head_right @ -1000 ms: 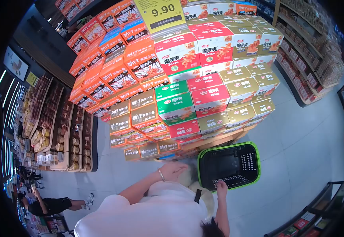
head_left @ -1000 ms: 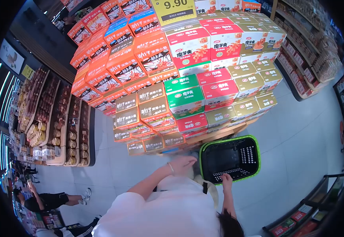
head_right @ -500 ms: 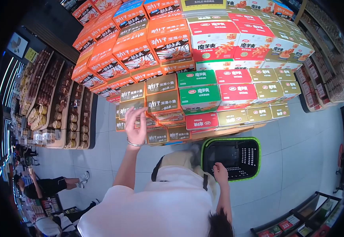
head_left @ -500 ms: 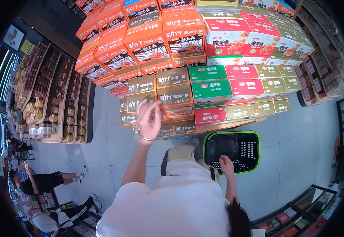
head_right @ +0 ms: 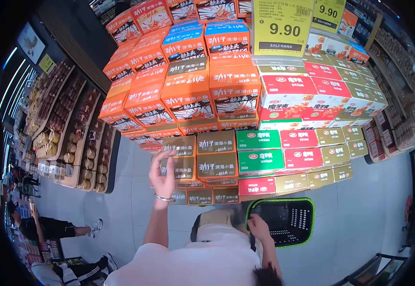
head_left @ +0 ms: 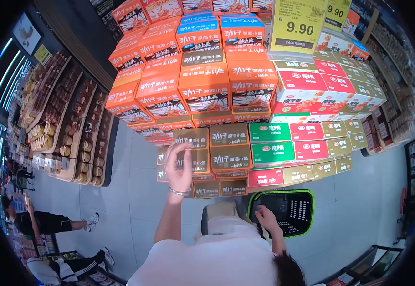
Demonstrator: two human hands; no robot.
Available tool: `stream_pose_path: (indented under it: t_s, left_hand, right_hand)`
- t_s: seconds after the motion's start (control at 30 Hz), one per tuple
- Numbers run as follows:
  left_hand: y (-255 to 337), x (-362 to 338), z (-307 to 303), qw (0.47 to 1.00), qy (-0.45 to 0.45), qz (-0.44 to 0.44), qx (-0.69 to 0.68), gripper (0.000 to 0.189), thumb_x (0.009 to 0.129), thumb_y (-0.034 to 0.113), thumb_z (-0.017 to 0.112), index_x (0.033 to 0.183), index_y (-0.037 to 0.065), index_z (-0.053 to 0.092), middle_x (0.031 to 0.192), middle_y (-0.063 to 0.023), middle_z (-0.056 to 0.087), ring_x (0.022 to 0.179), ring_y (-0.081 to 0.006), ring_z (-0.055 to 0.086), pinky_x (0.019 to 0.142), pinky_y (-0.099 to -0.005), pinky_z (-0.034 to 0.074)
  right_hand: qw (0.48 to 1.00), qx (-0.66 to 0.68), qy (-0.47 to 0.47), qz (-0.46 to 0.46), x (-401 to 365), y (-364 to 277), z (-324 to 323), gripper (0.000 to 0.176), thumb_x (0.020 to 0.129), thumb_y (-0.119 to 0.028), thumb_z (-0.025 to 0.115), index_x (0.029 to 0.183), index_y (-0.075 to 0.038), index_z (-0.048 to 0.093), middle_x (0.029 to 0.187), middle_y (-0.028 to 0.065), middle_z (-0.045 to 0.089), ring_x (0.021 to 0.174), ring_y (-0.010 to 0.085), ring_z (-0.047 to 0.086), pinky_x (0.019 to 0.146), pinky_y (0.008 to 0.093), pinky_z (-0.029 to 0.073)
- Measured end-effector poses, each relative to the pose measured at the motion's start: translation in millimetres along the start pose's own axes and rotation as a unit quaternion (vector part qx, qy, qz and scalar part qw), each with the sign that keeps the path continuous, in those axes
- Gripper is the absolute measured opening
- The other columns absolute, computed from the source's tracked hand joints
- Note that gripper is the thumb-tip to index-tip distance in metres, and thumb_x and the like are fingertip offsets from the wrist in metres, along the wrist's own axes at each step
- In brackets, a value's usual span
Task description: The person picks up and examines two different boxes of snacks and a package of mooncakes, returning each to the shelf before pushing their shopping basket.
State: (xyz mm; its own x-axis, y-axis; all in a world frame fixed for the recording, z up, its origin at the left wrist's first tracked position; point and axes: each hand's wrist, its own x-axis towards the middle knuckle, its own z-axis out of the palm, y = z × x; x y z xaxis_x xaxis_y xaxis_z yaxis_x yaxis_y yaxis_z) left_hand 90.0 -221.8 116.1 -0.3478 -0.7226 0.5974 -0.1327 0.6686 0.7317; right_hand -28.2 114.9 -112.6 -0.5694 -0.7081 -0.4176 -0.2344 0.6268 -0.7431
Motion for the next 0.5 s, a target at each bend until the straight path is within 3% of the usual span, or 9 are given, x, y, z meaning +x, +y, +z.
stream_pose_path:
  t_s: [0.1,0.17,0.23,0.3,0.43,0.5]
  left_hand:
    - [34,56,8,0.994,-0.029,0.052,-0.094,0.016,0.087,-0.002,0.058,0.101,0.004,0.064,0.095,-0.0081,0.07,0.095,-0.024,0.065,0.103,-0.0458,0.04]
    - [62,101,9,0.988,-0.036,0.101,-0.115,0.017,0.087,-0.003,0.058,0.101,0.004,0.064,0.094,-0.0076,0.071,0.093,-0.0235,0.066,0.103,-0.0456,0.04]
    - [84,147,12,0.963,-0.083,0.242,-0.088,0.017,0.086,-0.001,0.059,0.101,0.004,0.065,0.096,-0.0081,0.071,0.097,-0.0246,0.065,0.102,-0.0438,0.041]
    - [101,195,25,0.943,-0.116,0.311,-0.039,0.015,0.089,0.003,0.059,0.102,0.002,0.065,0.106,-0.0099,0.069,0.106,-0.0222,0.062,0.105,-0.0409,0.037]
    - [92,290,78,0.939,-0.123,0.321,-0.022,0.035,0.089,0.01,0.062,0.123,0.004,0.056,0.13,-0.0123,0.054,0.12,-0.0251,0.053,0.101,-0.0372,0.041]
    - [71,341,110,0.956,-0.152,0.237,-0.086,0.048,0.089,0.013,0.064,0.133,0.006,0.047,0.135,-0.0145,0.047,0.121,-0.0272,0.05,0.099,-0.0374,0.043]
  right_hand:
    - [1.0,0.029,-0.006,-0.003,8,-20,-16,0.038,0.091,-0.023,0.059,0.121,-0.001,0.056,0.095,0.0153,0.069,0.09,0.0303,0.067,0.082,0.0378,0.051]
    - [0.995,0.081,-0.008,-0.063,10,-44,-36,0.033,0.093,-0.017,0.059,0.12,0.001,0.055,0.094,0.0126,0.068,0.089,0.0201,0.067,0.078,0.0315,0.052]
    - [0.985,0.142,-0.044,-0.091,9,-91,-73,0.024,0.097,-0.01,0.054,0.117,0.003,0.057,0.096,0.0099,0.068,0.093,0.0155,0.065,0.083,0.0281,0.051]
    - [0.954,0.259,-0.052,-0.142,5,-141,-111,0.026,0.095,-0.01,0.057,0.118,0.001,0.059,0.098,0.0129,0.069,0.096,0.0161,0.066,0.084,0.0303,0.051]
    - [0.96,0.175,0.024,-0.218,5,-225,-182,0.023,0.095,-0.01,0.058,0.115,0.0,0.061,0.101,0.011,0.069,0.096,0.0164,0.067,0.083,0.0295,0.052]
    - [0.956,0.154,0.047,-0.245,11,-260,-208,0.022,0.095,-0.011,0.058,0.115,-0.001,0.062,0.1,0.0106,0.069,0.095,0.0169,0.067,0.081,0.0299,0.053]
